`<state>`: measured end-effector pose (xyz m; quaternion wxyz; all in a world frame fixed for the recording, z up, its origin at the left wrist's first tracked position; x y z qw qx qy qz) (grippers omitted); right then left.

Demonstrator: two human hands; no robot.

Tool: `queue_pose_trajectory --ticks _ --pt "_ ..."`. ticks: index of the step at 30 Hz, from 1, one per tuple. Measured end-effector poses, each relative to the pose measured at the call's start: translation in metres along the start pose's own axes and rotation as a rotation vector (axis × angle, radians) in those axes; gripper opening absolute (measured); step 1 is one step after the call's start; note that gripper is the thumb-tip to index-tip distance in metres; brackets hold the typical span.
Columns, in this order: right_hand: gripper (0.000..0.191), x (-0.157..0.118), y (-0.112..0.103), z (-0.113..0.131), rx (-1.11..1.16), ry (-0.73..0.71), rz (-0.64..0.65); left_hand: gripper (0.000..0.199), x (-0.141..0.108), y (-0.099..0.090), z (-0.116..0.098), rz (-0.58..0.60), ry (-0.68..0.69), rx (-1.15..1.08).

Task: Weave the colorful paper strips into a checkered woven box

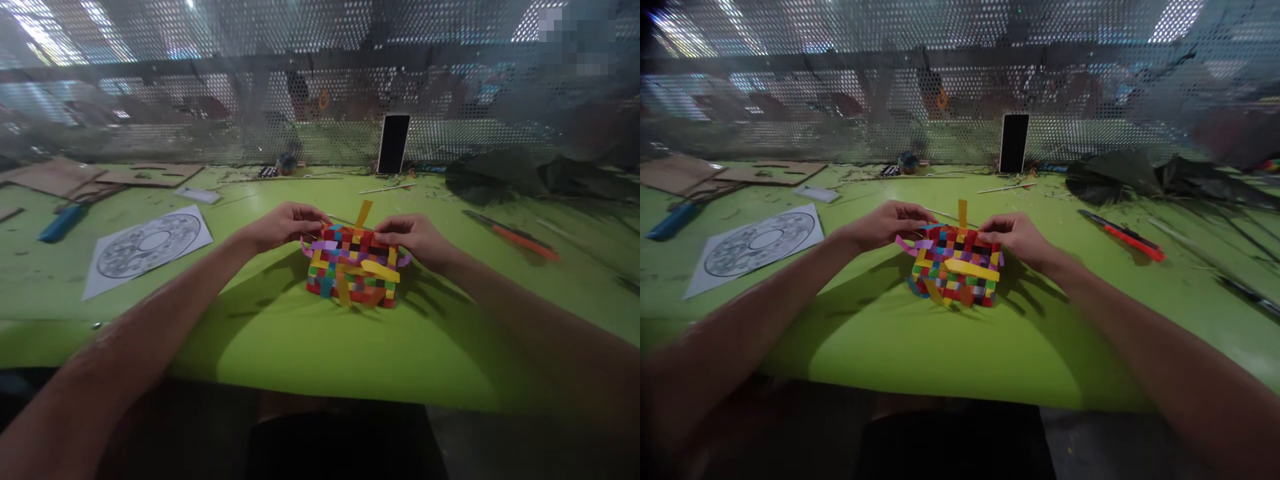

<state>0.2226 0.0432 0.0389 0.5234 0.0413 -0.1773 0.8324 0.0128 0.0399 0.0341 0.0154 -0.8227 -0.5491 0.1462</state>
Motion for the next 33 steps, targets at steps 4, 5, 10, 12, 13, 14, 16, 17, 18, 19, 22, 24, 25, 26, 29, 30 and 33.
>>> queue_pose_trajectory --ticks 4,5,10,12,13,14,16,17,18,19,22,24,25,26,29,30,33 --pt "0.021 -0.001 0.003 0.0 -0.028 0.002 0.016 0.035 0.003 -0.002 0.003 -0.133 0.019 0.098" --pt "0.022 -0.002 0.004 0.0 -0.028 0.007 0.02 0.036 0.003 -0.003 0.004 -0.161 0.014 0.097" --pt "0.026 -0.001 0.001 -0.004 -0.041 0.002 0.03 0.036 0.005 -0.011 0.006 -0.184 0.003 0.029" --pt "0.026 0.0 -0.001 -0.004 -0.04 -0.008 0.027 0.037 0.005 -0.012 0.005 -0.177 0.01 0.009" --pt "0.026 0.0 -0.002 -0.004 -0.036 -0.008 0.023 0.037 0.005 -0.012 0.004 -0.176 0.019 -0.002" --pt "0.026 0.0 -0.003 -0.004 -0.03 -0.003 0.017 0.038 0.005 -0.012 0.003 -0.18 0.033 -0.015" --pt "0.026 -0.001 -0.004 -0.005 -0.011 0.016 0.004 0.038 0.005 -0.014 0.001 -0.199 0.077 -0.056" --pt "0.026 -0.001 -0.005 -0.006 -0.001 0.027 -0.003 0.038 0.005 -0.016 0.0 -0.21 0.103 -0.084" --pt "0.026 -0.001 -0.005 -0.007 0.008 0.035 -0.009 0.037 0.006 -0.017 0.0 -0.216 0.127 -0.116" --pt "0.027 -0.001 -0.006 -0.007 0.016 0.04 -0.014 0.037 0.007 -0.019 0.0 -0.215 0.146 -0.15" --pt "0.028 -0.001 -0.007 -0.011 0.042 0.055 -0.029 0.037 0.011 -0.017 0.005 -0.114 0.134 -0.226" --pt "0.028 -0.002 -0.006 -0.014 0.059 0.077 -0.029 0.039 0.013 -0.011 0.01 -0.005 0.078 -0.247" --pt "0.028 -0.002 -0.006 -0.017 0.06 0.089 -0.026 0.041 0.012 -0.007 0.012 0.046 0.049 -0.244" --pt "0.027 -0.003 -0.005 -0.018 0.056 0.098 -0.021 0.042 0.011 -0.003 0.014 0.086 0.027 -0.235" --pt "0.027 -0.003 -0.004 -0.02 0.041 0.101 -0.007 0.047 0.004 0.005 0.011 0.146 0.029 -0.207" --pt "0.027 -0.002 -0.004 -0.02 0.043 0.1 -0.005 0.049 0.002 0.007 0.009 0.152 0.045 -0.21" --pt "0.028 -0.002 -0.005 -0.021 0.054 0.104 -0.018 0.054 0.001 0.01 0.004 0.128 0.076 -0.255"
Point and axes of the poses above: each hand's wrist, its own x-axis towards the middle knuckle, its own y-axis out of the palm, z = x × y, the point moved 10 cm from there along x, towards the middle knuckle, and after that the axes turned 13 degrees about -y, right-handed, at the moved point
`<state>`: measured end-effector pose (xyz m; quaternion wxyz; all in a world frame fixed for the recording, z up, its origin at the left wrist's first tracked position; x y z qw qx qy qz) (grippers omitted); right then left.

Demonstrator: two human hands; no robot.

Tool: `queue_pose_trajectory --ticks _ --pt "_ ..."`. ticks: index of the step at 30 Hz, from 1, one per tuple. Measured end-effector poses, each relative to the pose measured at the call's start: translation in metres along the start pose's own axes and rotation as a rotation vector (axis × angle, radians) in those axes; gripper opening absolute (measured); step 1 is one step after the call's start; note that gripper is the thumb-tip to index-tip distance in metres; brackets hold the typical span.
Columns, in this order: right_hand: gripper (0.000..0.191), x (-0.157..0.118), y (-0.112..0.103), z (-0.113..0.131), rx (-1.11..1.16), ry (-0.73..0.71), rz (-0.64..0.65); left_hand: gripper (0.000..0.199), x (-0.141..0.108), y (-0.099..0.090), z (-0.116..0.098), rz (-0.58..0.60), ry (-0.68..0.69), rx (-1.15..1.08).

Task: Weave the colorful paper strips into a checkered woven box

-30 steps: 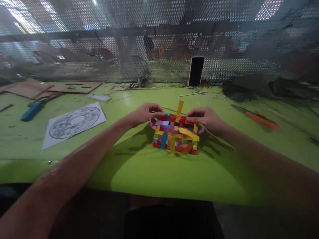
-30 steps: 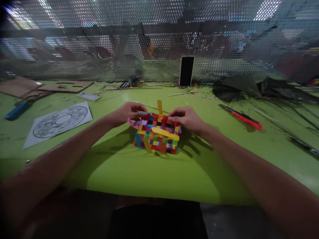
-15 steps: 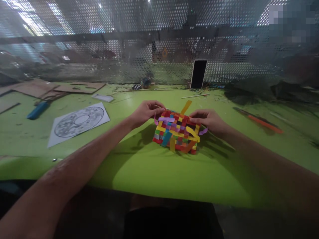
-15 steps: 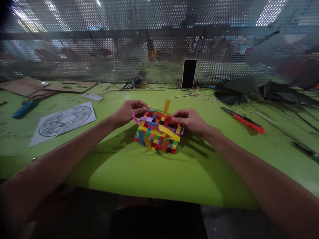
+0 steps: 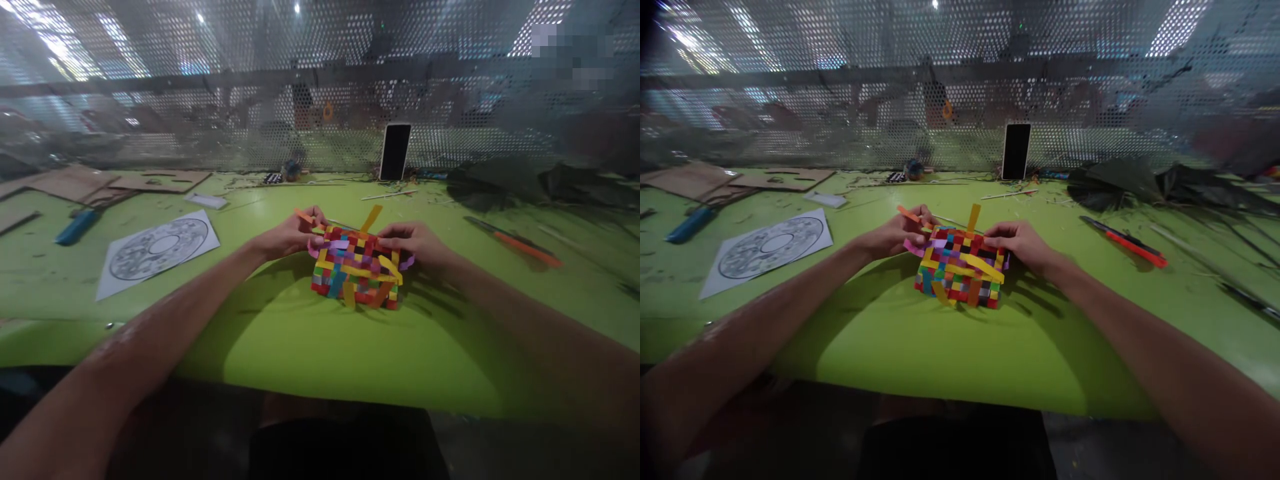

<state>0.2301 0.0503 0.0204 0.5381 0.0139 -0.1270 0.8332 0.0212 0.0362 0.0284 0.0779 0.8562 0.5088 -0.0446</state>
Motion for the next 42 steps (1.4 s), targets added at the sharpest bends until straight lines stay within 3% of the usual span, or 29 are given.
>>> queue_pose_trajectory --ticks 6,11,21,26,31,37,42 --pt "0.027 0.0 -0.002 0.0 -0.007 -0.001 -0.028 0.035 0.009 -0.018 0.011 -0.24 -0.014 -0.122" --pt "0.027 0.001 -0.004 -0.004 -0.008 0.012 -0.058 0.026 0.009 -0.029 0.014 -0.354 -0.007 -0.157" --pt "0.032 0.003 -0.005 -0.005 0.013 0.016 -0.069 0.037 -0.001 -0.051 0.002 -0.512 0.08 -0.197" --pt "0.029 0.004 -0.012 -0.007 -0.054 0.009 -0.097 0.03 0.003 -0.049 0.0 -0.382 0.064 -0.264" --pt "0.025 0.007 -0.024 -0.012 0.099 0.001 -0.258 0.034 0.008 -0.036 0.011 -0.267 -0.042 -0.364" --pt "0.018 0.007 -0.03 -0.008 0.171 -0.009 -0.351 0.043 0.009 -0.022 0.018 -0.147 -0.083 -0.149" --pt "0.018 0.004 -0.02 0.001 0.096 -0.068 -0.324 0.059 0.003 0.011 0.012 0.119 -0.042 0.179"
Point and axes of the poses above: each hand's wrist, its own x-axis towards the middle knuckle, its own y-axis out of the palm, z = x × y, the point moved 10 cm from there along x, towards the middle knuckle, and after that the axes turned 13 degrees about -y, right-handed, at the moved point
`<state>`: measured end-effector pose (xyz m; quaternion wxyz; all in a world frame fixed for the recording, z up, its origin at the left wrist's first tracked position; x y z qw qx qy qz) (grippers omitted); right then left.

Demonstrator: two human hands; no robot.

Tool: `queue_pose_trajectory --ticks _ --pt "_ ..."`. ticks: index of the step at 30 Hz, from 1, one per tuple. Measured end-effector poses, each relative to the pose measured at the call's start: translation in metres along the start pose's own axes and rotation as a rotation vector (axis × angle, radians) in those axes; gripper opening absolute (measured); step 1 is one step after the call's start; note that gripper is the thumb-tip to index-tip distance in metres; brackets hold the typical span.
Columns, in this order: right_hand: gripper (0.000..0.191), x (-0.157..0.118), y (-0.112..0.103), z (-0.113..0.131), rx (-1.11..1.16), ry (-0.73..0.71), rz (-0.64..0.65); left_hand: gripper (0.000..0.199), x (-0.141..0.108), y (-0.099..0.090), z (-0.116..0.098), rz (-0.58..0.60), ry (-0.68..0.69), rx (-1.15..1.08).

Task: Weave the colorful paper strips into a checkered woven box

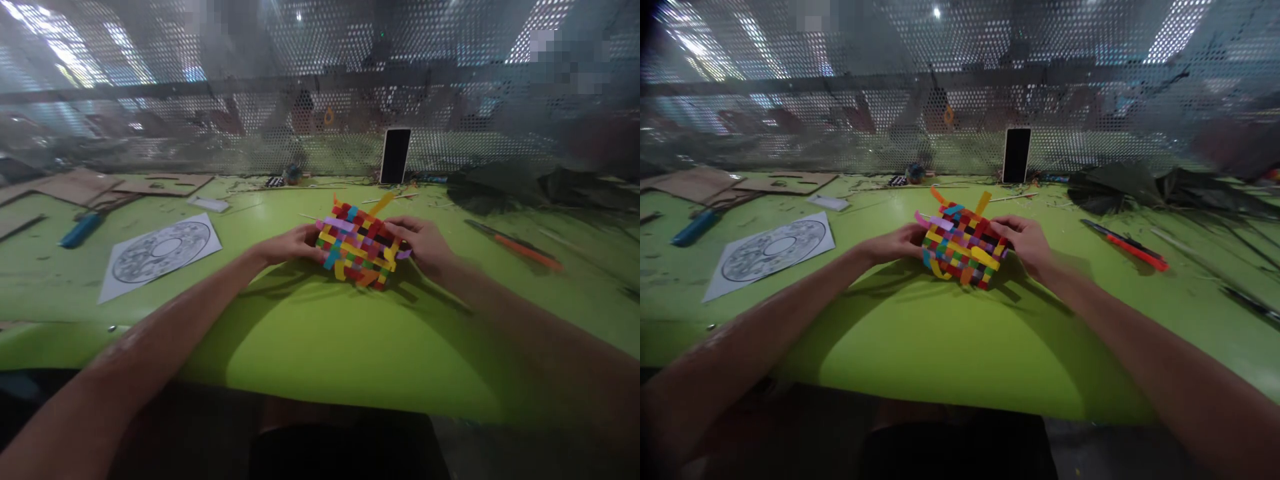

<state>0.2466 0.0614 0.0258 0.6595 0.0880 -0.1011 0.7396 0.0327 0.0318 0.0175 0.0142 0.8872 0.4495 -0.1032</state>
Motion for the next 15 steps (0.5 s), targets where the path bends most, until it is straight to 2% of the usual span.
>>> queue_pose_trajectory --ticks 3,6,9,12,15 --pt "0.015 -0.003 0.004 0.001 0.011 -0.007 0.01 0.071 -0.003 0.017 -0.006 0.081 0.029 0.132" --pt "0.013 -0.004 0.002 -0.001 0.043 0.01 -0.03 0.078 -0.004 0.025 -0.009 0.089 0.058 0.183" --pt "0.015 -0.003 -0.001 -0.003 0.058 0.025 -0.068 0.061 0.001 0.009 -0.007 -0.083 0.078 0.112" --pt "0.017 -0.002 -0.001 -0.007 0.077 0.028 -0.076 0.044 0.007 -0.013 0.008 -0.275 0.035 -0.03" --pt "0.02 0.0 0.0 -0.008 0.083 0.024 -0.048 0.035 0.012 -0.024 0.021 -0.361 0.002 -0.195"
Point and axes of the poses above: each hand's wrist, its own x-axis towards the middle knuckle, its own y-axis out of the palm, z = x × y, the point moved 10 cm from there along x, towards the middle knuckle, and after that the axes turned 13 degrees about -y, right-handed, at the moved point
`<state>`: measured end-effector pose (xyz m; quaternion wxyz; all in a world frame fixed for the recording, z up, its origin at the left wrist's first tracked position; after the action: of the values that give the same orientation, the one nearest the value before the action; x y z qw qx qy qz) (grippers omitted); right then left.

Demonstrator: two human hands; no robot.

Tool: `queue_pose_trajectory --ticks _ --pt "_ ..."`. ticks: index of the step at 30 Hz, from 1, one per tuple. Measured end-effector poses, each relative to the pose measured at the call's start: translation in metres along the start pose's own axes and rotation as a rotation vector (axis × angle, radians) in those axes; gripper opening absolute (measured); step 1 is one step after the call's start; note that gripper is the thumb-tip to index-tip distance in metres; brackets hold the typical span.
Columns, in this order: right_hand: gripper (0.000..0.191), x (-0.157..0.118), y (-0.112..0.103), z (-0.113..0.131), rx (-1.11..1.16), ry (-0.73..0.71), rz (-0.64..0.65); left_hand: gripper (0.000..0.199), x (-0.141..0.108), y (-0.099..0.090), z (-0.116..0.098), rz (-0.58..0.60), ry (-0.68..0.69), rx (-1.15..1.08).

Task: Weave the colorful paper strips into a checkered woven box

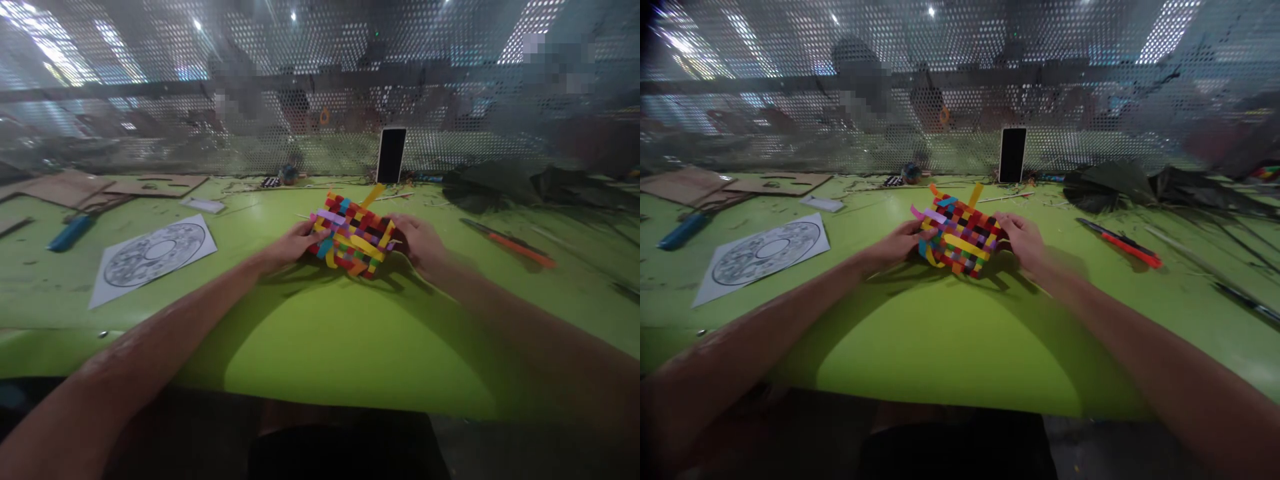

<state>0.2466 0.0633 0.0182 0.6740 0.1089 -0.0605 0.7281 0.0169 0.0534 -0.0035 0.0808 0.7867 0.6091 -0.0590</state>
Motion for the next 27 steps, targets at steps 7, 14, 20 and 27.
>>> queue_pose_trajectory --ticks 7,14,20,27 --pt "0.019 0.005 -0.007 0.003 -0.145 -0.04 0.037 0.01 -0.001 -0.012 -0.001 -0.157 -0.028 -0.249" --pt "0.025 0.001 0.006 0.001 -0.171 -0.137 0.119 0.042 -0.007 -0.009 -0.001 -0.175 0.023 -0.023" --pt "0.031 0.003 0.0 -0.001 -0.117 -0.176 0.07 0.041 -0.012 0.006 -0.006 -0.109 0.011 0.145" --pt "0.024 -0.004 0.011 0.01 -0.358 -0.231 0.202 0.049 -0.01 -0.001 0.002 -0.121 -0.043 -0.018"
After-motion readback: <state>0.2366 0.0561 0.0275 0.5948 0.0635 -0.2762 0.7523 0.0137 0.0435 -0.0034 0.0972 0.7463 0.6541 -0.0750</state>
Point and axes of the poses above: each hand's wrist, its own x-axis towards the middle knuckle, its own y-axis out of the palm, z = x × y, the point moved 10 cm from there along x, towards the middle knuckle, and after that the axes turned 13 degrees about -y, right-handed, at the moved point
